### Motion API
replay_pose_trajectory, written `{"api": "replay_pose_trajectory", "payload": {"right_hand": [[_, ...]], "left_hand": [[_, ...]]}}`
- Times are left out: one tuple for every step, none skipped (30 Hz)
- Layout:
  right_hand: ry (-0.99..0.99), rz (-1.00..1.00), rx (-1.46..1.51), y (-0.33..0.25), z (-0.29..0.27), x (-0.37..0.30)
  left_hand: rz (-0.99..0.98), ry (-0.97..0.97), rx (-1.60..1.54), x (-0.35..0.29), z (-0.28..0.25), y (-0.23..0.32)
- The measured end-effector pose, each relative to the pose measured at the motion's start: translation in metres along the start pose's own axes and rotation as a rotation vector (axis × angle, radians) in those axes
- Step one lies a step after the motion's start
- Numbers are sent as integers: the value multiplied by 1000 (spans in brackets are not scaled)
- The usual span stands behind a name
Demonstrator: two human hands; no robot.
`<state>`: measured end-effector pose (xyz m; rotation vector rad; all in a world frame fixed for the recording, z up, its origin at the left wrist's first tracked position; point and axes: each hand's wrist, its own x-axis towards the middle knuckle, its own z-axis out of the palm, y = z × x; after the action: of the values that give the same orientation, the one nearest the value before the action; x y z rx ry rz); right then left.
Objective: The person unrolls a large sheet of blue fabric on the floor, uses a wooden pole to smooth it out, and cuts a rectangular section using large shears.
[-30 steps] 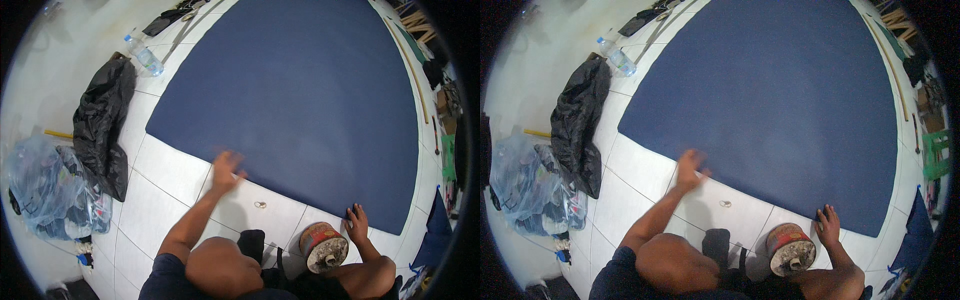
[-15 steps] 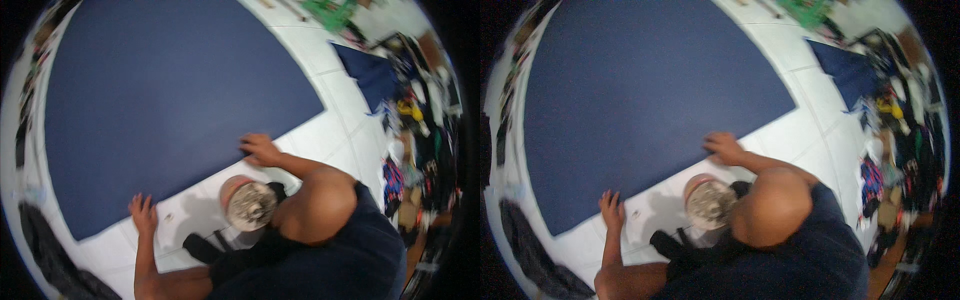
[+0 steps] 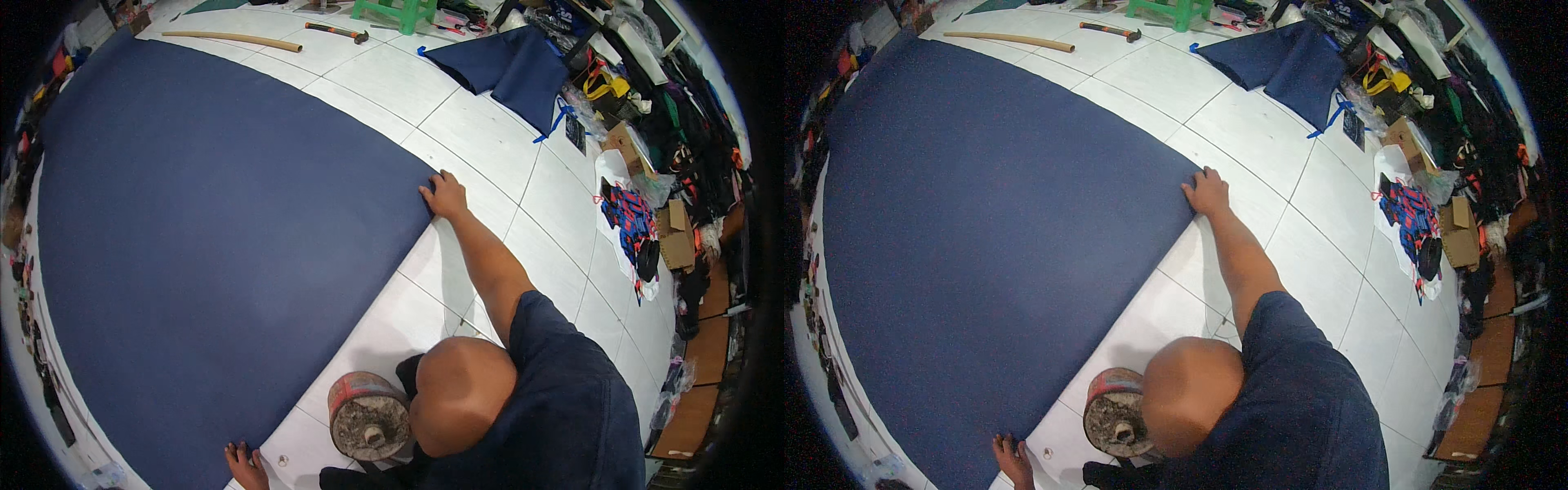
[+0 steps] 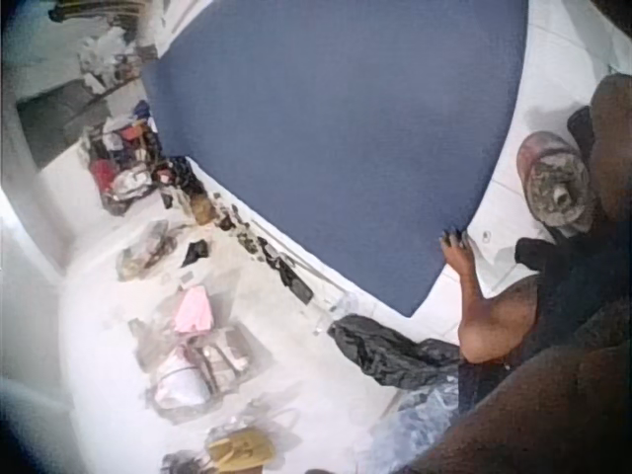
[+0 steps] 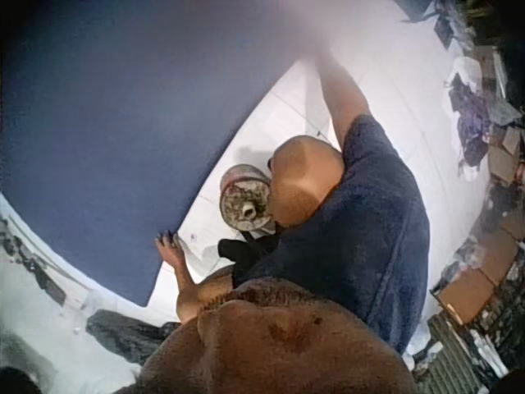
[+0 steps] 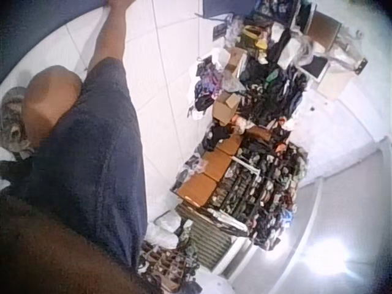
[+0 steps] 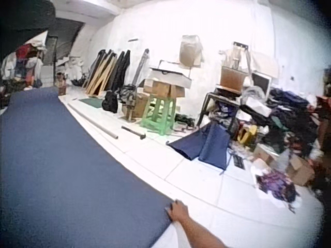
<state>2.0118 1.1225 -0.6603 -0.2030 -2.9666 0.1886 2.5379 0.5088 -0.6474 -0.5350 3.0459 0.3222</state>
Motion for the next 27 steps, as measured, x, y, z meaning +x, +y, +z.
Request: {"api": "replay_pose_trajectory", "payload": {"right_hand": [[-46,-21,31,4,-6,11],[-92,-43,61,5,-8,19],[-68,14,169,4,-6,23],[-44,-2,190,4,-3,26],[-22,-19,210,5,-1,27],[-3,-38,228,4,2,27],[2,-53,245,5,4,27],[6,-70,263,5,6,28],[16,-87,278,8,5,28],[30,-99,282,15,8,27],[52,-117,295,24,12,29],[123,-173,313,36,18,29],[35,-75,330,36,20,29],[-13,-72,293,33,19,31],[-8,-67,298,37,19,30],[-42,-45,285,44,15,32],[-84,-23,268,39,12,35],[-183,-32,72,12,-1,36],[35,-207,-103,-9,-10,28],[259,-358,-289,-21,-25,13],[253,-472,-142,-52,-45,-5],[26,-623,131,-102,-66,-37],[-249,-779,341,-149,-86,-81],[-545,-971,466,-187,-107,-129],[-816,-1200,510,-210,-130,-173],[-1040,-1421,540,-223,-150,-208],[-1065,-1648,592,-231,-160,-233]], "left_hand": [[79,57,39,5,-11,12],[159,112,78,11,-18,20],[90,34,37,11,-19,17],[76,42,25,10,-19,15],[62,49,13,9,-19,14],[44,53,1,6,-20,14],[-2,50,-62,3,-17,11],[-51,47,-125,-1,-11,8],[-98,47,-192,-2,-7,5],[-58,4,-128,-1,-9,8],[-22,-28,-61,4,-13,15],[4,-47,5,8,-16,19],[29,-11,-61,8,-15,19],[17,12,-30,10,-16,16],[9,30,-11,15,-14,16],[3,44,3,15,-13,15],[-39,-41,-11,2,-10,8],[-63,-51,-9,-5,-13,8],[-70,-60,-18,0,-17,11],[-58,-79,-36,10,-20,14],[-57,-134,48,13,-25,16],[-101,-171,33,19,-37,22],[-151,-221,21,18,-49,29],[-134,-213,50,12,-47,18],[-134,-228,21,15,-49,18],[-147,-243,33,19,-53,22],[-188,-275,14,21,-47,21]]}}
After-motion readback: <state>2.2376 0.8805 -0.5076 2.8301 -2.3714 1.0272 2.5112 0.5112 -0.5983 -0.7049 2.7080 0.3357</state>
